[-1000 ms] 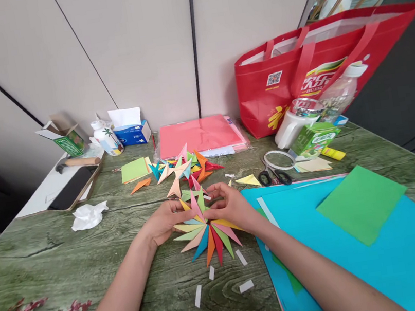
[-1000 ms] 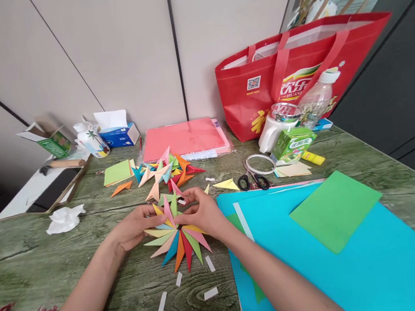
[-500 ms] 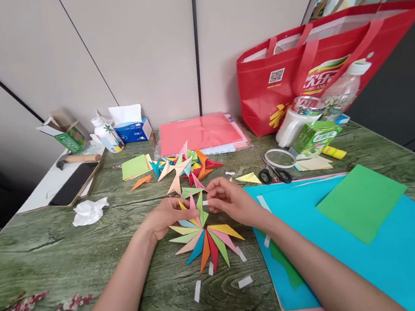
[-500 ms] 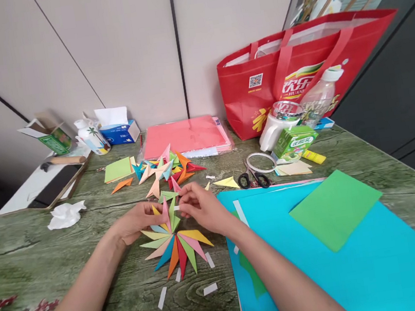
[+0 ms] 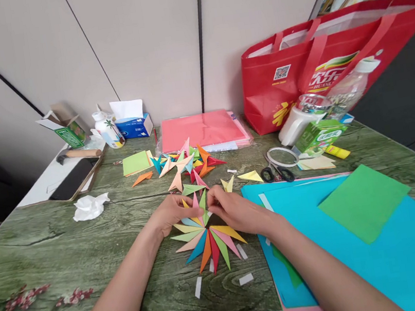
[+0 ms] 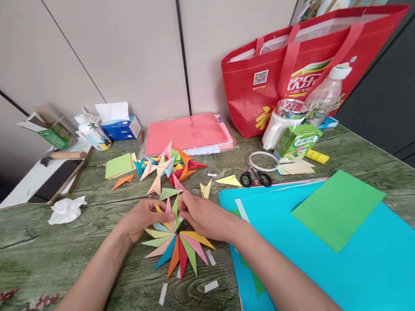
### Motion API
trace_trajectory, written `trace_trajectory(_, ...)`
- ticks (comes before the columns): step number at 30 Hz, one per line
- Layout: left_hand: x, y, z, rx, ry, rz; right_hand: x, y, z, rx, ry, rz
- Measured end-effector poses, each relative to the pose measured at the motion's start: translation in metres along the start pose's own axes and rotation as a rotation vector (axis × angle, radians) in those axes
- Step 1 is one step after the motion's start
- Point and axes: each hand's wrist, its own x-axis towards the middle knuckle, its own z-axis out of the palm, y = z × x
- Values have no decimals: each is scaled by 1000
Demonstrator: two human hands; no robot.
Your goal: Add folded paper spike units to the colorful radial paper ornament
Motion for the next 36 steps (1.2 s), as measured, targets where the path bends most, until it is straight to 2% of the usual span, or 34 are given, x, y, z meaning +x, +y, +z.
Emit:
trace_trajectory(6,0,1,1,20,3,3,-1,-1,1,-68,-5,-17)
trace_trajectory(12,0,1,1,24,-9,33,-1,-4,2,-83,-37,15)
trace_trajectory(16,-1,1,0,24,-4,41,-1,-5,2,-58,-12,48)
trace_trajectory(25,-1,0,2,-8,8,67,1,4,9,161,60,128)
trace_trajectory(31,-1,-1,1,-20,28,34,2,9,7,353,66,299)
trace_trajectory(36,0,-3,0,-35,14,32,4,13,6,485,21,427)
